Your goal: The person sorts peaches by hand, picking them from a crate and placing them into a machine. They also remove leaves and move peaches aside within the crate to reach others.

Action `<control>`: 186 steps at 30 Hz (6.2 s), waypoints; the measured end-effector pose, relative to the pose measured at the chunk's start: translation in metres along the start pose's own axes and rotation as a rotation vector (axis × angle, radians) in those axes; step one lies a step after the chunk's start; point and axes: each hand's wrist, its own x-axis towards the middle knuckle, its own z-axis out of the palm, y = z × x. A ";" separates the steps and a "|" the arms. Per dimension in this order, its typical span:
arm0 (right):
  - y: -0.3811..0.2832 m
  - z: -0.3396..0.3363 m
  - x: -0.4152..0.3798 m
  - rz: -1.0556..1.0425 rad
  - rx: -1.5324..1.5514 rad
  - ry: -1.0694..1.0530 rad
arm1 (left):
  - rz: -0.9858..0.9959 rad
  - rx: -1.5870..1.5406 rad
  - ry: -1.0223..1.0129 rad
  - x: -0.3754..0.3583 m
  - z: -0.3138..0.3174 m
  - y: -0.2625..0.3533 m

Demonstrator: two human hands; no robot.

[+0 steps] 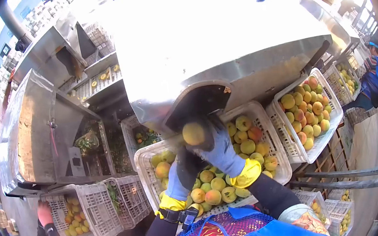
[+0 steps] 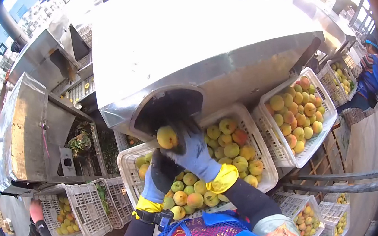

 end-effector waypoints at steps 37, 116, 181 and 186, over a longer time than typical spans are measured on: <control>0.075 -0.140 -0.140 0.113 -0.303 -0.865 | 0.322 1.064 0.408 -0.002 -0.100 0.011; 0.100 0.053 -0.142 -0.438 -0.852 -1.399 | 0.018 1.165 -0.302 0.009 -0.004 -0.099; -0.033 -0.055 -0.048 0.211 0.163 -0.397 | -0.195 -1.076 -0.013 -0.019 -0.027 0.022; -0.028 -0.038 -0.018 0.197 0.215 -0.096 | 0.003 -1.237 0.093 0.000 -0.020 0.000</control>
